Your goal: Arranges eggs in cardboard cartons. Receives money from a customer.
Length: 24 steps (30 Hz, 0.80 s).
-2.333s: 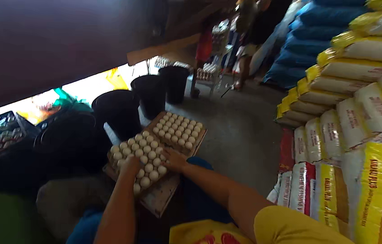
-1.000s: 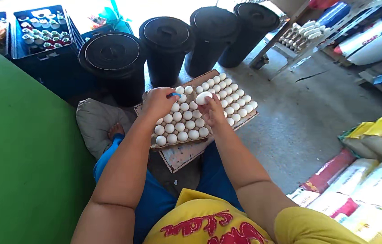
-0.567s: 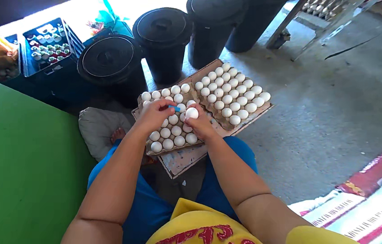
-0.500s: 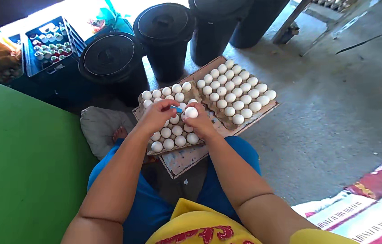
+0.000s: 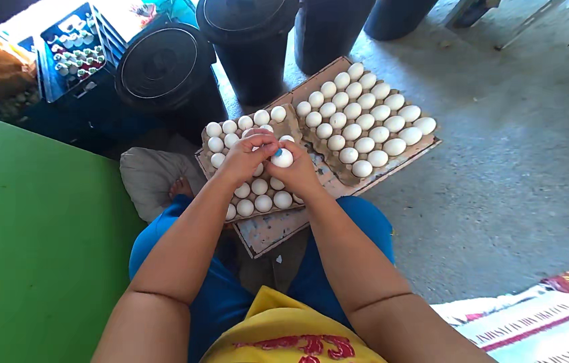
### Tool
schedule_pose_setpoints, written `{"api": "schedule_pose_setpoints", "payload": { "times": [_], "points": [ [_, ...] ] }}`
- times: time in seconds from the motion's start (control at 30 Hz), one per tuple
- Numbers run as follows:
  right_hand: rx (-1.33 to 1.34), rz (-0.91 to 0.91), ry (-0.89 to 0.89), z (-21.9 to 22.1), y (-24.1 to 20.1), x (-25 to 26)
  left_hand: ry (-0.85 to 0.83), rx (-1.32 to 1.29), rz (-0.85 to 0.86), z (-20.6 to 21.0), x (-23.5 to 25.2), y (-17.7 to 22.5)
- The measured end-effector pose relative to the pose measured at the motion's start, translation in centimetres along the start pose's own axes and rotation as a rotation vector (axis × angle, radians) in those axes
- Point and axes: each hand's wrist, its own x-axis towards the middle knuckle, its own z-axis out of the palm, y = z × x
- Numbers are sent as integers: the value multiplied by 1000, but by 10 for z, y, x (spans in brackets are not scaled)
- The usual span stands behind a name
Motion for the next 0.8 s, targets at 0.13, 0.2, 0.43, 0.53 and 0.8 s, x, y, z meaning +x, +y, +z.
{"api": "schedule_pose_setpoints", "payload": {
  "times": [0.13,0.2,0.43,0.53,0.8],
  "points": [
    [0,-39,22,1,2,-2,-148,112,192,9,-2,4],
    [4,-38,42,2,1,-2,-92,80,209,9,-1,0],
    [20,-50,41,1,-4,-3,-21,200,349,16,-4,5],
    [12,-54,36,2,-2,-2,1,148,317,13,-3,0],
    [31,-83,51,3,-1,-4,20,271,378,17,-7,6]
  ]
}}
